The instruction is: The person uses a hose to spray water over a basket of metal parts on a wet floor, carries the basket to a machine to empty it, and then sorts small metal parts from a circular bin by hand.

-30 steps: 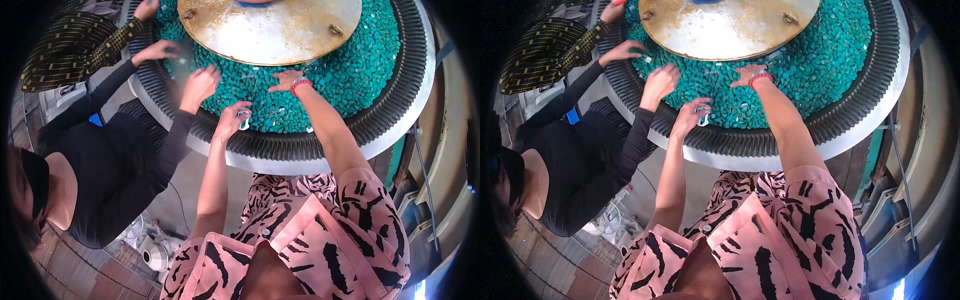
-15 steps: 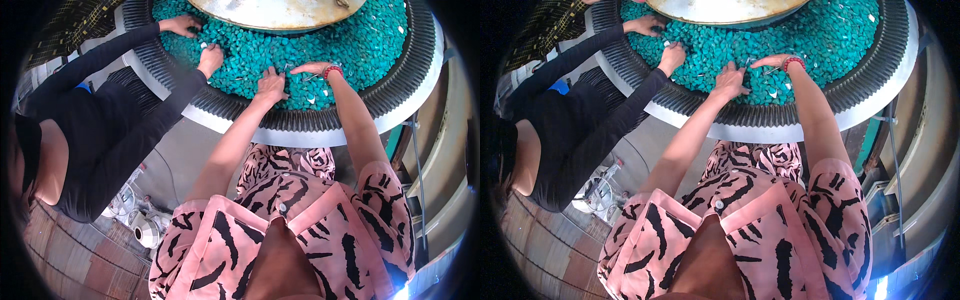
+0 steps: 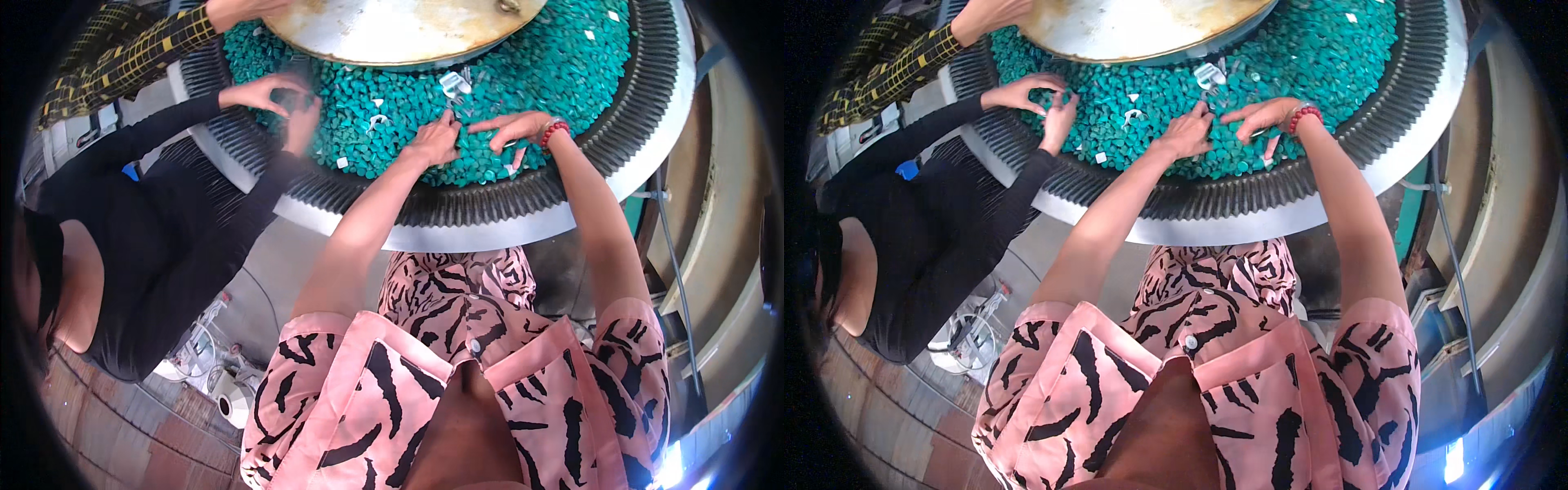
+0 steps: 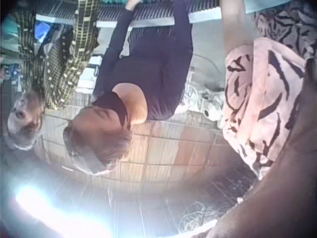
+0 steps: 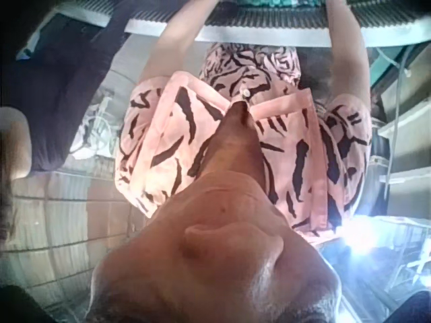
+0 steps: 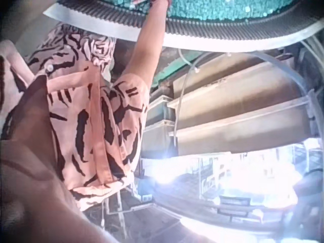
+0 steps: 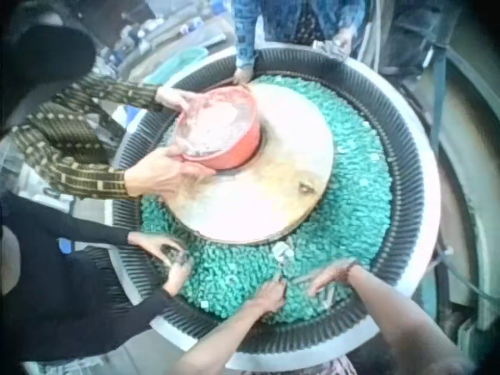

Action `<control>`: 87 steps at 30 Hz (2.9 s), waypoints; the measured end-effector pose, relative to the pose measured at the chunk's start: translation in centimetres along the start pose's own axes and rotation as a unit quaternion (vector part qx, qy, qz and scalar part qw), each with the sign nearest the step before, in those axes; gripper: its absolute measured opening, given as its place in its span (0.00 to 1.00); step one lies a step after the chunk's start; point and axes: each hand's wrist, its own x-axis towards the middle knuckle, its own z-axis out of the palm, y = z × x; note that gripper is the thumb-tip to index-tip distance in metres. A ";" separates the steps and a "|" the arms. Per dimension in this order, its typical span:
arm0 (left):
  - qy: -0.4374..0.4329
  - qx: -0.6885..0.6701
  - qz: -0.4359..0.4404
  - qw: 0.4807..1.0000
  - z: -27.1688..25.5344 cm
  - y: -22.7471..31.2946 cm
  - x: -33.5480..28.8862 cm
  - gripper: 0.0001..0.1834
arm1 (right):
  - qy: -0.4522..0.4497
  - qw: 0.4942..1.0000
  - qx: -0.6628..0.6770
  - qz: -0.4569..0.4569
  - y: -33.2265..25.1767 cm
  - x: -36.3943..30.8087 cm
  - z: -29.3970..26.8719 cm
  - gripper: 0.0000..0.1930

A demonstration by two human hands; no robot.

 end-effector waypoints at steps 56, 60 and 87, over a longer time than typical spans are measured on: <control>0.028 -0.869 0.008 0.493 -4.6 2.1 -9.9 0.19 | 0.148 0.899 -0.411 -0.041 2.6 10.3 -11.6 0.22; 0.095 -0.528 -0.096 0.839 -4.5 2.8 -7.7 0.14 | 0.125 0.979 -0.159 -0.028 2.7 7.1 -5.7 0.22; 0.041 -0.942 0.187 0.276 -7.9 0.2 -15.3 0.26 | 0.183 0.843 -0.501 -0.068 -1.5 12.6 -8.8 0.23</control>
